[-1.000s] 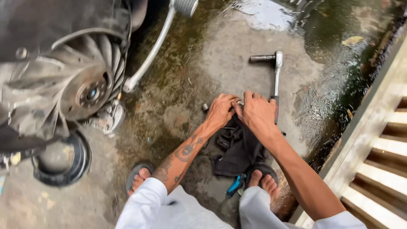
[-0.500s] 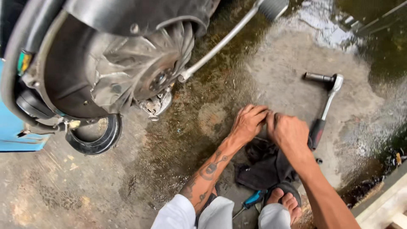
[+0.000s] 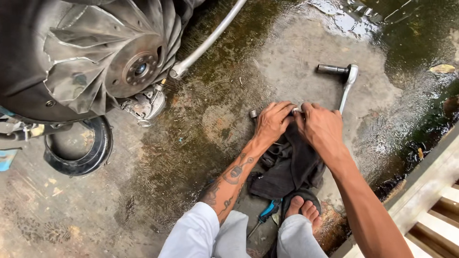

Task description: The person cleans a small metal part with a rag, applies blue thread locker to it, and inserts it into a hole on a motorcycle engine casing. They then use a T-handle wrench to tighten the part into place.

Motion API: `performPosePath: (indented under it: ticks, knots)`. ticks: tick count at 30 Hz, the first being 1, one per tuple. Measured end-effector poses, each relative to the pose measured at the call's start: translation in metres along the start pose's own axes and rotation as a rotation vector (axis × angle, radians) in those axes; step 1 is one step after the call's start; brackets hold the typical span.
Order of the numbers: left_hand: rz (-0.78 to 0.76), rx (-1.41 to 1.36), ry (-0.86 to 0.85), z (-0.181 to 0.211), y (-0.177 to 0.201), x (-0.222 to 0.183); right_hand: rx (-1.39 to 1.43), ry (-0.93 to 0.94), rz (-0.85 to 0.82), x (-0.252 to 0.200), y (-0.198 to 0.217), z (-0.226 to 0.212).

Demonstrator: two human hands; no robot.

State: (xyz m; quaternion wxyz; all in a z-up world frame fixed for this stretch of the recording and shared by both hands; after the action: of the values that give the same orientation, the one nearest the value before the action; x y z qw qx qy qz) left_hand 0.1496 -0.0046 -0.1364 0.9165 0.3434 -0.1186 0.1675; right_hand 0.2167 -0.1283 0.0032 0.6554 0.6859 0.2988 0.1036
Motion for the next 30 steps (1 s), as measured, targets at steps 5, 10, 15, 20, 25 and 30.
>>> performPosePath:
  ticks: [5, 10, 15, 20, 25, 30]
  knots:
    - [-0.03, 0.079, 0.082, 0.025, 0.022, 0.007, 0.02, 0.018, 0.031, 0.008, -0.021, 0.011]
    - [-0.158, 0.114, 0.388, 0.049, 0.087, 0.015, 0.039, 0.011, 0.048, 0.013, 0.002, 0.009]
    - [-0.055, 0.346, 0.648, 0.022, 0.104, -0.021, 0.124, 0.111, 0.092, 0.022, -0.03, 0.026]
    - [-0.14, 0.287, 0.865, 0.035, 0.11, -0.036, 0.211, 0.072, 0.069, 0.025, -0.029, 0.023]
    - [-0.244, 0.316, 0.889, 0.04, 0.089, -0.045, 0.195, 0.047, 0.009, 0.026, -0.021, 0.019]
    - [-0.271, 0.328, 0.856, 0.018, 0.053, -0.059, 0.207, -0.003, -0.053, 0.026, -0.014, 0.02]
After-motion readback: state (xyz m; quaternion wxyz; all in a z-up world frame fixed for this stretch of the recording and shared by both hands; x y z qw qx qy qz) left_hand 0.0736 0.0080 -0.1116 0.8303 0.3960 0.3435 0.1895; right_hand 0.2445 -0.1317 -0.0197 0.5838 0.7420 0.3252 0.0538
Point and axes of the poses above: each hand's wrist, its own x-axis towards the middle knuckle, its own y-axis out of the back of the hand, z = x × y, the point moved 1 cm from there along x, towards the middle knuckle, and after that the axes turned 3 degrees about x, right-handed, at the moved point
